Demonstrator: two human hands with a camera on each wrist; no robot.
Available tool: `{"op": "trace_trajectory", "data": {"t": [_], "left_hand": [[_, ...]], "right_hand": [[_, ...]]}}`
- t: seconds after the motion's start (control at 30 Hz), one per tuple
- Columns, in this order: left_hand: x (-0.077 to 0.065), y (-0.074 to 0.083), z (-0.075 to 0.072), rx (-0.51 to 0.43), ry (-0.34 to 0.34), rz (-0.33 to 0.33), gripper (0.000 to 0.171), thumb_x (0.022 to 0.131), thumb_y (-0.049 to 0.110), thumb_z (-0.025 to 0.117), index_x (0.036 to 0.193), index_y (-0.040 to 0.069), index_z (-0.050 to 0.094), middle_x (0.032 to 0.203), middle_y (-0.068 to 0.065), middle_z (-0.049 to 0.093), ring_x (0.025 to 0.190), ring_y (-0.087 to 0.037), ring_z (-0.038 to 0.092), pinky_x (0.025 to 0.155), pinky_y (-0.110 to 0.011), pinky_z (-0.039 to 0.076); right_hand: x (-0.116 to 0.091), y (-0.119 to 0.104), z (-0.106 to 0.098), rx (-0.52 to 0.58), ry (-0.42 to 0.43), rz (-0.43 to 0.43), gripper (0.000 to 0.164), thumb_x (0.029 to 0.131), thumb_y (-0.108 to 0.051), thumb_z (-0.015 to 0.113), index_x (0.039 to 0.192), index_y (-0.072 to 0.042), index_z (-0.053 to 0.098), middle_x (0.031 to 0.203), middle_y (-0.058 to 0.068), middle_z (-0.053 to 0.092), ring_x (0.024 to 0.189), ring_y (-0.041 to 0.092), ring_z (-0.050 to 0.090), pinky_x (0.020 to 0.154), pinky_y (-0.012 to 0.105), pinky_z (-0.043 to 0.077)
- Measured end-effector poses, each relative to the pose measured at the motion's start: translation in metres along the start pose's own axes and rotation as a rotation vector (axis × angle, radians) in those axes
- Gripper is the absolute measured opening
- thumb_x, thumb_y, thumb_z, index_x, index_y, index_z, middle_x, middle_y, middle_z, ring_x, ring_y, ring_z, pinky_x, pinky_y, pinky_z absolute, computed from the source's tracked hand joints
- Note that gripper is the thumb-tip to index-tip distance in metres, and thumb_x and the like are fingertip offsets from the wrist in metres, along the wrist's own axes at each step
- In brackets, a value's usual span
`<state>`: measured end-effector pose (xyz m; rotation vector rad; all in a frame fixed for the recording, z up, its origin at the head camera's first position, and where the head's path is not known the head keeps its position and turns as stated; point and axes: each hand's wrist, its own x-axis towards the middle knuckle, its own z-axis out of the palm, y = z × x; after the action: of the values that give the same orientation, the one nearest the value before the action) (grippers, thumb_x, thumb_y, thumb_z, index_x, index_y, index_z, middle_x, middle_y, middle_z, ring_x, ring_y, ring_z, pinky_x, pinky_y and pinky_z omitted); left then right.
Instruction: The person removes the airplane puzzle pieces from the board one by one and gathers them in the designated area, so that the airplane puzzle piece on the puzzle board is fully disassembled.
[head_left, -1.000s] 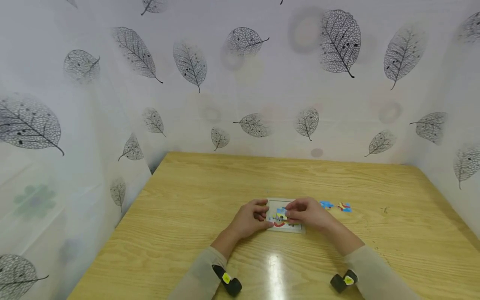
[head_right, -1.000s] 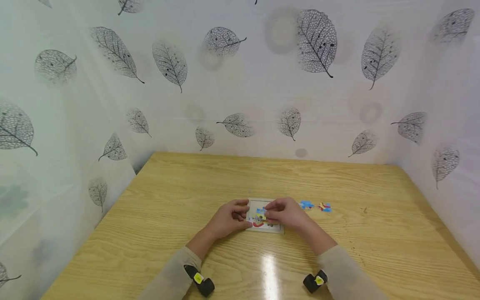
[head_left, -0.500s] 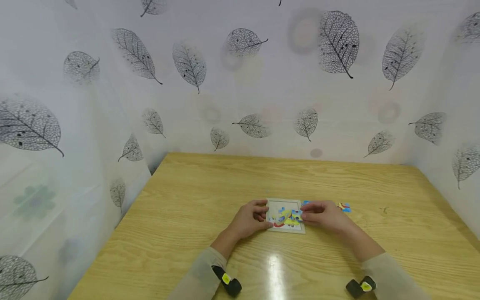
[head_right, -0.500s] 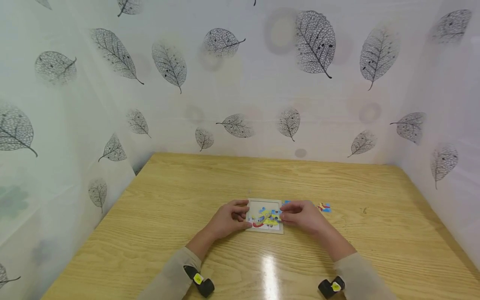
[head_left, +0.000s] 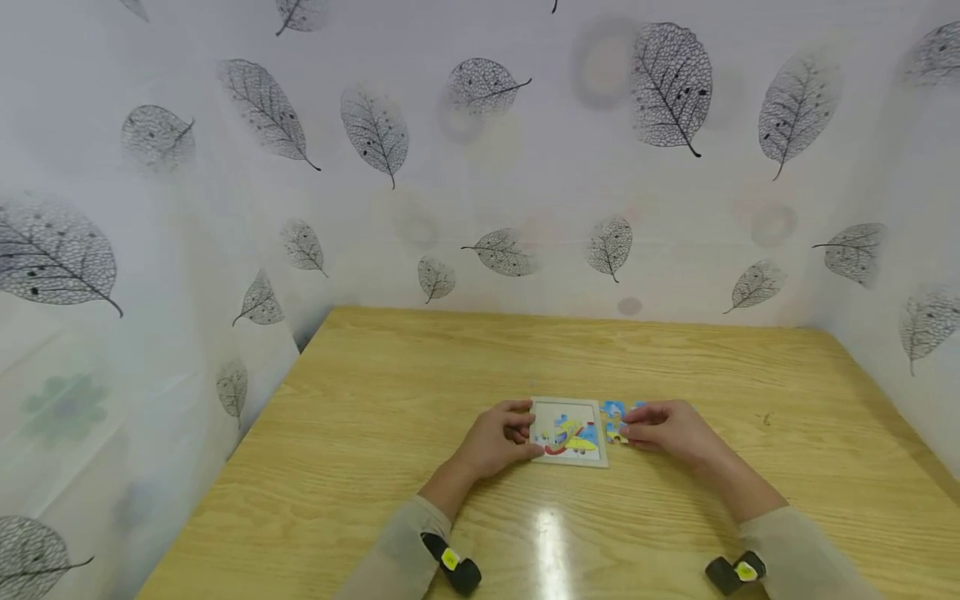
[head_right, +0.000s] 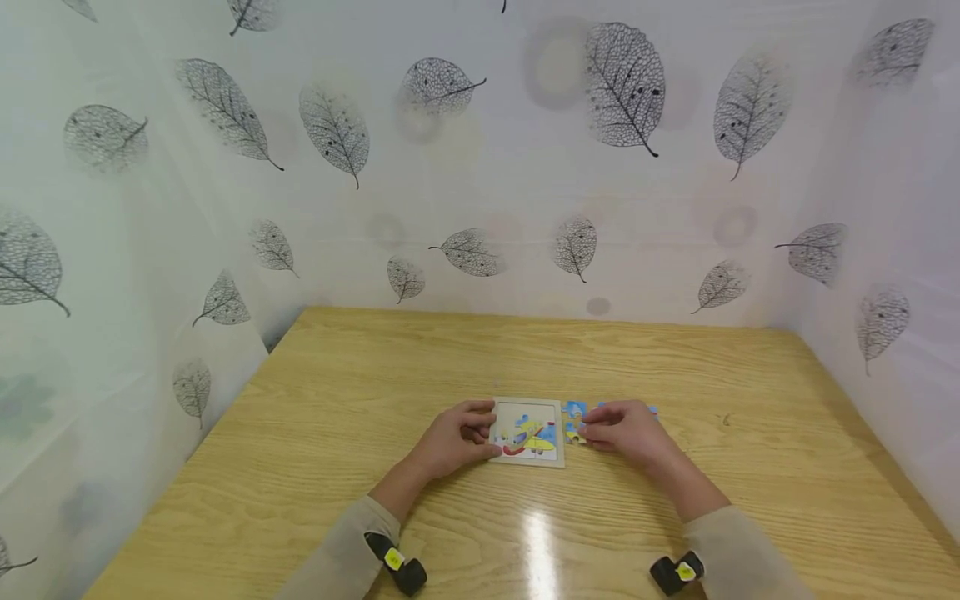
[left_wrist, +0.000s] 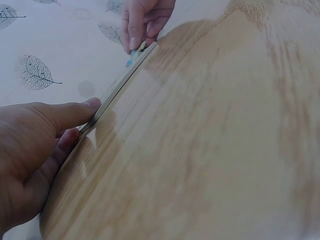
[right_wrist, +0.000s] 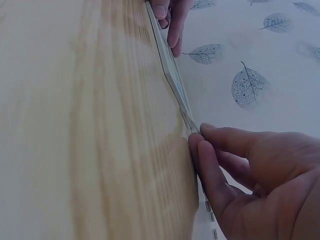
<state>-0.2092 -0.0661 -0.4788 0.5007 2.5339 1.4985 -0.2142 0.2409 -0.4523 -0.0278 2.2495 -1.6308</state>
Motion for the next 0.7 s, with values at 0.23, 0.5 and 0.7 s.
{"op": "trace_trajectory", "data": {"t": [0.23, 0.5, 0.7], "left_hand": [[0.001, -0.004, 0.001, 0.004, 0.005, 0.002, 0.059, 0.081, 0.017, 0.085, 0.133, 0.002, 0.062, 0.13, -0.008, 0.063, 0.09, -0.008, 0.061, 0.078, -0.017, 0.053], [0.0, -0.002, 0.0, -0.006, 0.005, 0.006, 0.052, 0.081, 0.015, 0.084, 0.127, 0.0, 0.066, 0.141, -0.008, 0.057, 0.091, -0.008, 0.059, 0.078, -0.016, 0.053], [0.0, -0.002, 0.001, -0.012, 0.005, 0.009, 0.051, 0.081, 0.014, 0.084, 0.126, -0.001, 0.067, 0.141, -0.009, 0.056, 0.092, -0.01, 0.06, 0.078, -0.018, 0.054]], "right_hand": [[0.0, -0.004, 0.008, -0.11, 0.039, -0.035, 0.032, 0.089, -0.009, 0.074, 0.112, 0.012, 0.066, 0.096, 0.01, 0.073, 0.083, 0.014, 0.071, 0.072, 0.027, 0.06], [-0.002, -0.006, 0.012, -0.252, 0.116, -0.051, 0.033, 0.085, -0.013, 0.078, 0.109, 0.008, 0.068, 0.095, 0.012, 0.072, 0.081, 0.013, 0.066, 0.068, 0.023, 0.058], [-0.001, -0.007, 0.01, -0.203, 0.088, -0.04, 0.033, 0.086, -0.009, 0.078, 0.11, 0.01, 0.066, 0.095, 0.013, 0.069, 0.08, 0.013, 0.066, 0.07, 0.026, 0.06]]}}
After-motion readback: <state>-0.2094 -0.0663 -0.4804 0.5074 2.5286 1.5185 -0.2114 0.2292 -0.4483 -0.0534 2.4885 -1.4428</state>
